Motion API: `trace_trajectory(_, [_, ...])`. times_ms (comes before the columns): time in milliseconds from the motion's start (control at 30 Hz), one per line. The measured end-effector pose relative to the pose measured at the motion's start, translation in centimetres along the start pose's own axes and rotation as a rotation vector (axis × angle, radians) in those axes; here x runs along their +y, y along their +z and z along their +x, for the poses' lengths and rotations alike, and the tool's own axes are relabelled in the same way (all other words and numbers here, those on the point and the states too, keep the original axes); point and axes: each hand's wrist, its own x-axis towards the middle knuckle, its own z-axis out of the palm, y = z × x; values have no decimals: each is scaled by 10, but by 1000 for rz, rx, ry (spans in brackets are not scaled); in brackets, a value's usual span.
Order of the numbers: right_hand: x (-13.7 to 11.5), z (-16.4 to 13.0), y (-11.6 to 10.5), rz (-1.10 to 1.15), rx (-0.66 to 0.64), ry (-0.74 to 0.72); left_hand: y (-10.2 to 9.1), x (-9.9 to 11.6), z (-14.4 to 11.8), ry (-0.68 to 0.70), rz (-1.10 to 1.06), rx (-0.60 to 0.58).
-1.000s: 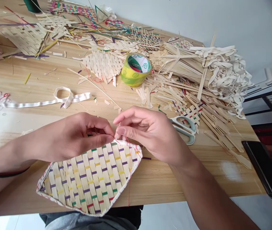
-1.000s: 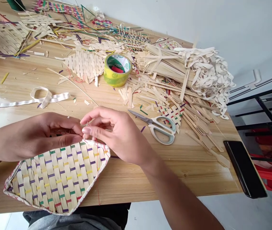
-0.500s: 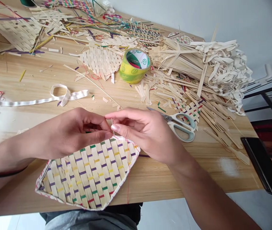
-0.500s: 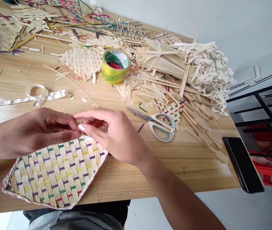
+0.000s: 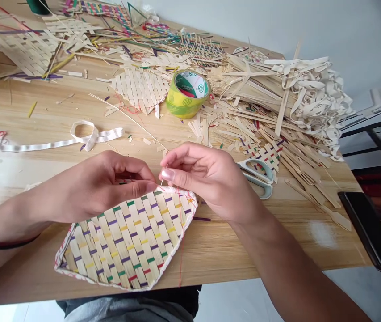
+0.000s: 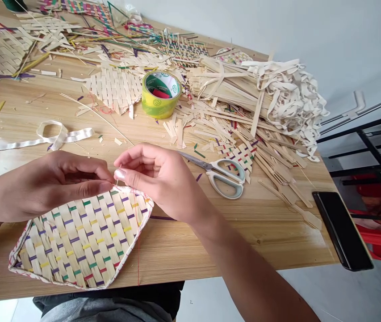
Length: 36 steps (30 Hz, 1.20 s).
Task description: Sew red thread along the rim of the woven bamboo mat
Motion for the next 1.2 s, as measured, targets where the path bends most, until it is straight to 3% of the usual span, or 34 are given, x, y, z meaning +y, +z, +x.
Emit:
trace_trajectory(600, [-2,-4,3,-179,58,-186,-2,-5,-1,50,11,-29])
trace_trajectory(867, [-2,-4,4,-166,29,-159,0,-2,1,53,6,-27])
trace_trajectory(1200, [0,-4,1,-69,-41,16,1,-4,0,77,29,-40])
